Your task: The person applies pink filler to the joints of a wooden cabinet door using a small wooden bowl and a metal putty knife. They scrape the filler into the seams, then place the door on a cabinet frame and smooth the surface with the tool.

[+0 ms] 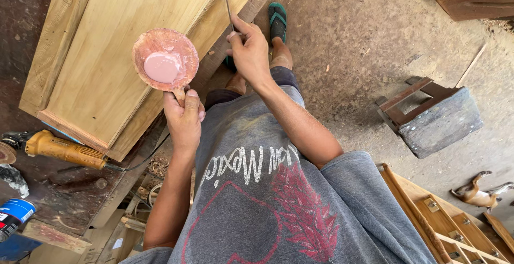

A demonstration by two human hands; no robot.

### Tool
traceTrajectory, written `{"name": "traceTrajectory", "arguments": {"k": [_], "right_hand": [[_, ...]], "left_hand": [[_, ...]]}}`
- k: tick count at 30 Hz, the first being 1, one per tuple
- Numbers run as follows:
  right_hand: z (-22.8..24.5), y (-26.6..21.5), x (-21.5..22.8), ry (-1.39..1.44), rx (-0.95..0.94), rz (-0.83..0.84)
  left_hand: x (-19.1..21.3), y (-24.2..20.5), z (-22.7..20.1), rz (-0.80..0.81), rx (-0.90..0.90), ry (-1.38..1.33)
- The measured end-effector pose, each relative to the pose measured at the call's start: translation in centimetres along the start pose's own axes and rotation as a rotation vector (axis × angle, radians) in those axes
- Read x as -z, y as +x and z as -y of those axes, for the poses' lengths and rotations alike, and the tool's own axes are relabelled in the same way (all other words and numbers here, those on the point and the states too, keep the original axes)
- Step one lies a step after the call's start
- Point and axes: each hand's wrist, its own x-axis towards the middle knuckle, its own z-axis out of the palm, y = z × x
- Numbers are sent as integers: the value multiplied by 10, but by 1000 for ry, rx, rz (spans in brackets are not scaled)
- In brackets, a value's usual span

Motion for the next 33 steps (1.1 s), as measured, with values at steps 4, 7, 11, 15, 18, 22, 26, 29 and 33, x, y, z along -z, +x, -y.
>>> {"name": "traceTrajectory", "arguments": {"k": [4, 7, 11, 15, 18, 22, 26, 29, 33], "right_hand": [[1, -7, -4, 100, -37, 75], [1, -14, 5, 96, -48, 96], [4, -13, 16, 62, 2, 60], [9, -6, 18, 123, 3, 121], [14, -8, 20, 82, -39, 139], [18, -9, 21, 81, -18, 122], [20, -5, 24, 59, -34, 164], [20, -5, 26, 58, -26, 146], [17, -3, 27, 157, -28, 162]], "left_hand": [[0, 3, 0, -9, 4, -9], [0, 5, 0, -16, 32, 3], [2, 8, 1, -12, 8, 8], [0, 10, 1, -8, -10, 3], [-3, 12, 0, -20, -1, -1], [-8, 12, -1, -40, 25, -3], [-12, 13, -3, -64, 63, 33], [-16, 13, -4, -73, 54, 27], [-20, 13, -4, -64, 50, 33]]}}
